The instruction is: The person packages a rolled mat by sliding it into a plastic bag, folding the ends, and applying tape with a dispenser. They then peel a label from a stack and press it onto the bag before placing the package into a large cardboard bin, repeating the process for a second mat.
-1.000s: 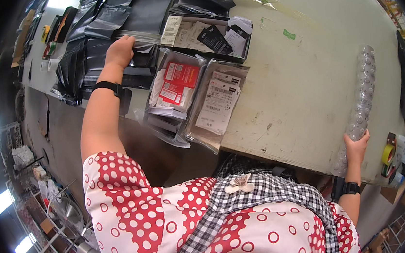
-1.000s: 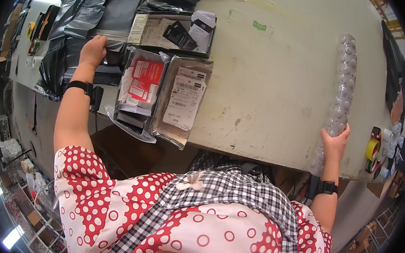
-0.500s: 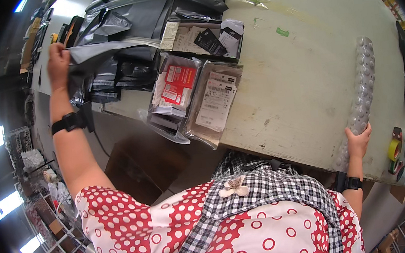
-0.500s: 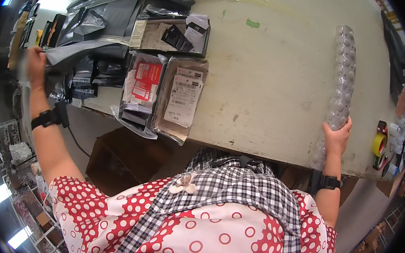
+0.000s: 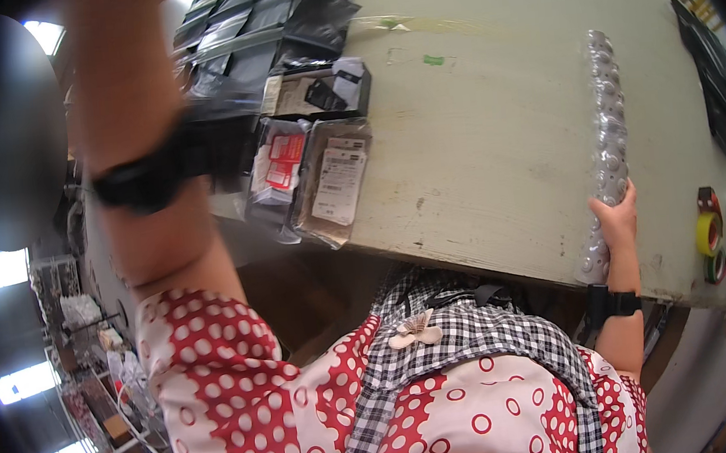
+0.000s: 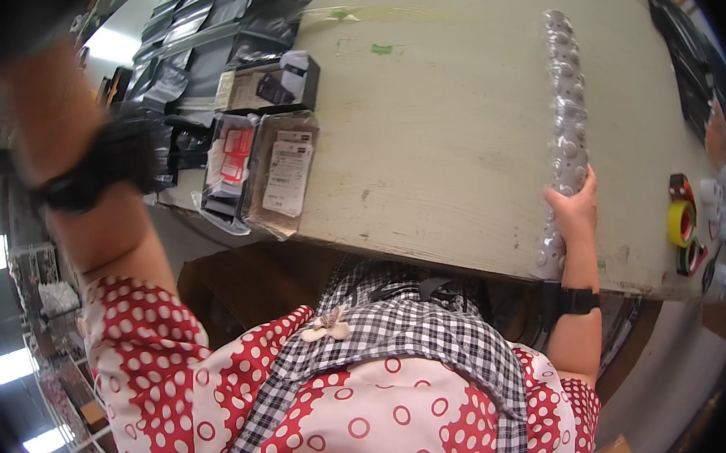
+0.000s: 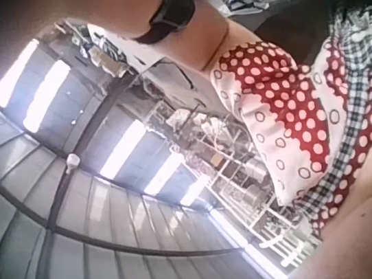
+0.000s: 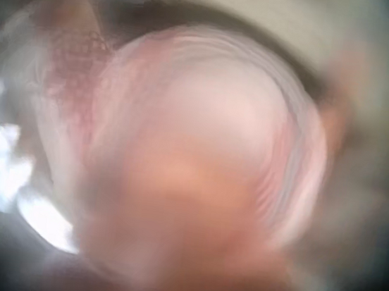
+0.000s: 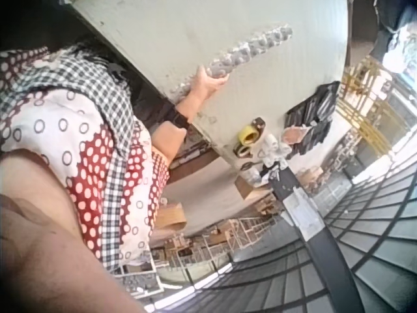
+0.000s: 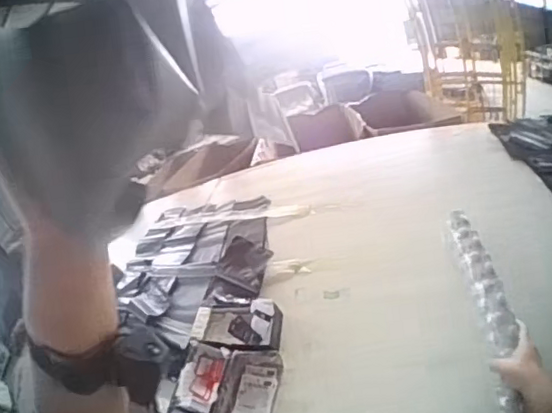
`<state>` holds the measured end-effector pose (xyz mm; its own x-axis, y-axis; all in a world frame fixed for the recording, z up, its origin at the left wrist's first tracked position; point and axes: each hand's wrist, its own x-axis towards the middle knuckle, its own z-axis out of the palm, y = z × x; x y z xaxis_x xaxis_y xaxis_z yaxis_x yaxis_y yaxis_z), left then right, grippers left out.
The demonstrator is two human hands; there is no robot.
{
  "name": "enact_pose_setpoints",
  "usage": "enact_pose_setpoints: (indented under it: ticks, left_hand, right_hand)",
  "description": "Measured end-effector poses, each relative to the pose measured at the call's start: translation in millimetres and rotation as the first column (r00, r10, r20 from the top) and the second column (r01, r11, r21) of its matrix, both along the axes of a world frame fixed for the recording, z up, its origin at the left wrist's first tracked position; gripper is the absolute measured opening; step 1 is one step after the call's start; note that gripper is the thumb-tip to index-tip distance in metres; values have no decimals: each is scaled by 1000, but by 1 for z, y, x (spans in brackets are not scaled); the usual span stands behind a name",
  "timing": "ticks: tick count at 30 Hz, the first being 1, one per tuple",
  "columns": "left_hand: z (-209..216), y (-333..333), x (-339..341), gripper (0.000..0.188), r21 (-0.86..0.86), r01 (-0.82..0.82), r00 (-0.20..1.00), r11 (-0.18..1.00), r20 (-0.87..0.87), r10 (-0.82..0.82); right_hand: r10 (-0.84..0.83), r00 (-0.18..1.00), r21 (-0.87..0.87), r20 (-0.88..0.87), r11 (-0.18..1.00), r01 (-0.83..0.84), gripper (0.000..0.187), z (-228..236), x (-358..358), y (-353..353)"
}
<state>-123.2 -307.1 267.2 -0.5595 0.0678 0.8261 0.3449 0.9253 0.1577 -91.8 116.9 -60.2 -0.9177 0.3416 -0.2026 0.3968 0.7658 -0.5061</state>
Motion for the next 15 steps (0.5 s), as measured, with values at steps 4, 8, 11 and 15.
enact_pose_setpoints:
  ticks: [4,8,11,15]
  left_hand:
    - [-194,95,-63,15,251,256,929,934,203,-309]
    - [-352,152,-44,18,253,237,746,938,571,-343]
    - [-382,176,-46,22,237,322,752,917,524,-399]
    - [-419,173,-66,25,652,137,717,746,454,-529]
  right_hand:
    - [13,996,-794,-94,603,-82,88,-9,34,45]
    - [99,984,-794,-145,581,-176,96,25,114,62]
    - [152,982,-757,-114,626,-185,100,48,163,71]
    - [235,969,-789,-72,581,-200,95,63,184,50]
